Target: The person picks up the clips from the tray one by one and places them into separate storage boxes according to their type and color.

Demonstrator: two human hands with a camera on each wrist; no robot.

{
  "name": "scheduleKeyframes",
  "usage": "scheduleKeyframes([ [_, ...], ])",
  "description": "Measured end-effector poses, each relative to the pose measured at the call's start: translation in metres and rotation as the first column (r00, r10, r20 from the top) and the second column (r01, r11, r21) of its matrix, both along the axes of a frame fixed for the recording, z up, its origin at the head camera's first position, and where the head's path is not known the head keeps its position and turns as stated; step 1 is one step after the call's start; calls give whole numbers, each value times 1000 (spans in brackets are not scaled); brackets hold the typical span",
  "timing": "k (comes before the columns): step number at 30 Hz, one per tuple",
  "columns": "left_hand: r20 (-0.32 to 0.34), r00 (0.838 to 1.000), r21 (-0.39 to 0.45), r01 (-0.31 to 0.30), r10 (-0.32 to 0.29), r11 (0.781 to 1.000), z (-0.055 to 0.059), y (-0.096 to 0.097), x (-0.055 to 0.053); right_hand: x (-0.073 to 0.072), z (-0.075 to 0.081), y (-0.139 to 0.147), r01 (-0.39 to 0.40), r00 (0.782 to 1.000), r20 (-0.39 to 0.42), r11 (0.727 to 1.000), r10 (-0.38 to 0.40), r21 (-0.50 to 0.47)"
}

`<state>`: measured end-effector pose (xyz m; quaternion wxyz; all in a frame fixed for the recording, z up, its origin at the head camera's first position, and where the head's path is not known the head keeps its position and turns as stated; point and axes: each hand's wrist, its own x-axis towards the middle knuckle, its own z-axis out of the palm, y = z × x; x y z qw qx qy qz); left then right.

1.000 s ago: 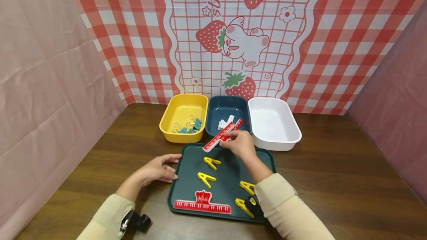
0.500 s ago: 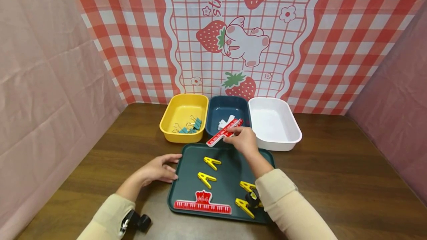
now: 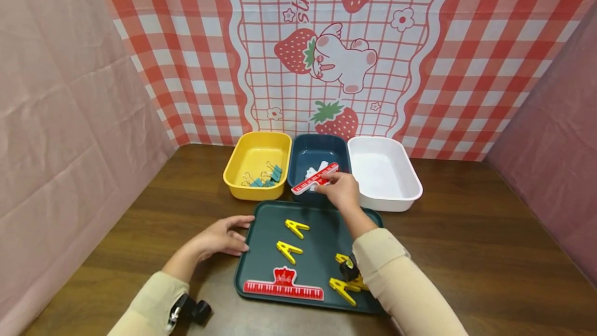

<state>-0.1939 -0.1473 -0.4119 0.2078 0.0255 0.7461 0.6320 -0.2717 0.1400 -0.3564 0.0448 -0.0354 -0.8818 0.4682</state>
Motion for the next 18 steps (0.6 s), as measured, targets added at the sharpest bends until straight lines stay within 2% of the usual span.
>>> scheduleKeyframes([
  [6,-2,1000,7,3,-3,1000,-2,-1,0,-7,-3,-1,41,999,11,999,-41,1],
  [13,-10,1000,19,2,-2,1000,-2,-1,0,-17,-5,-1,74,996,-57,995,-70,62],
  [18,-12,1000,23,9,-8,1000,-2,-1,0,-24,-6,1,102,993,-66,990,-96,96],
])
